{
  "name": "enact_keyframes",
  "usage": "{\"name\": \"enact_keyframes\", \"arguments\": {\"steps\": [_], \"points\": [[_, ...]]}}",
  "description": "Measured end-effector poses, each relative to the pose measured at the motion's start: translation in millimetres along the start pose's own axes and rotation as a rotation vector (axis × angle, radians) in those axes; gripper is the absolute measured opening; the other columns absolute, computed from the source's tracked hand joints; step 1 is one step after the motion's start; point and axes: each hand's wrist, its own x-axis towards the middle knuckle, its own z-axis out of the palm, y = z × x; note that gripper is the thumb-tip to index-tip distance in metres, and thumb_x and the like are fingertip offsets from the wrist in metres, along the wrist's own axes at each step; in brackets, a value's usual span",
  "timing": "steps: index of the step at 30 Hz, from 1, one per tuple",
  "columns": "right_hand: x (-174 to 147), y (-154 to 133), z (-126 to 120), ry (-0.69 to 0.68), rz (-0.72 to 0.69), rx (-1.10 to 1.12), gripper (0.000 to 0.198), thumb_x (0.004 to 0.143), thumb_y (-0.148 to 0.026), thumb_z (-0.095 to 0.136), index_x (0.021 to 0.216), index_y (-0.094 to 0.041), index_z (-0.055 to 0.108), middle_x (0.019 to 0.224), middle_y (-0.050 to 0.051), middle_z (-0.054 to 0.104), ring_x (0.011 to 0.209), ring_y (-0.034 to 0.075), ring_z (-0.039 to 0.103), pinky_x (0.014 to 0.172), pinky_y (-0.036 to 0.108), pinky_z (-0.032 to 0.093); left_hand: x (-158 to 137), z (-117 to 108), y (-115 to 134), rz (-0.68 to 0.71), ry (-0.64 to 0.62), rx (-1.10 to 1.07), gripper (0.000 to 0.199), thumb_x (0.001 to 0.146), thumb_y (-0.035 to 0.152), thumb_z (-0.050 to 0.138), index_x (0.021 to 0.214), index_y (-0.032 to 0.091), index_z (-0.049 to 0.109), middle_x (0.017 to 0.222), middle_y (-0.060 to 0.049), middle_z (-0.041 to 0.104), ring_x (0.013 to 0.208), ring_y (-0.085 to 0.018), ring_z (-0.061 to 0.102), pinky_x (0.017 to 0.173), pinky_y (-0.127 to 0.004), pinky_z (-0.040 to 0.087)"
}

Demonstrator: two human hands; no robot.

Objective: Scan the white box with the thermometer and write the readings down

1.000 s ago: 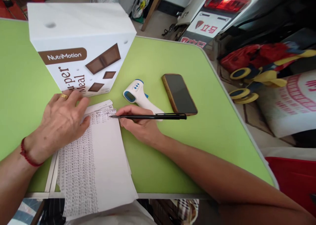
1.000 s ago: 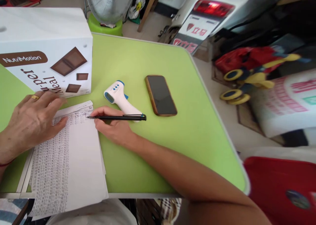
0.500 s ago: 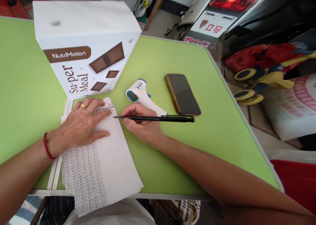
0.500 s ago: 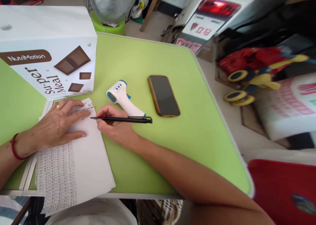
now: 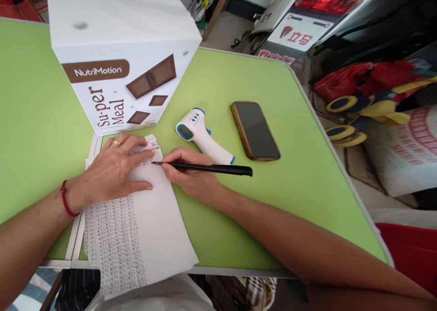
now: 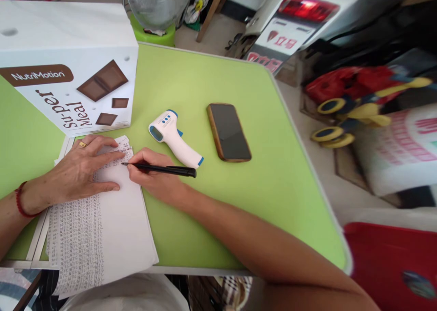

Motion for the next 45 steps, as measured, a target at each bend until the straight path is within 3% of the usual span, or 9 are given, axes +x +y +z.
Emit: {"name": "enact_keyframes", "arguments": {"steps": [45], "points": [[-0.5,-0.6,-0.8,-0.013,0.007,-0.052,0.006,0.074,-0.019,0.058,0.068,-0.021,0.056,0.06,-0.004,0.054,0.051,0.009,0.042,0.05,0.025,0.035,-0.5,0.2,-2.1,0.005,0.003,-0.012,0.054,0.082,0.044,0.073,0.128,0.019,0.062,0.134,-0.016,0.053,0.124,-0.037,0.049,0.103,-0.056,0.038]]}}
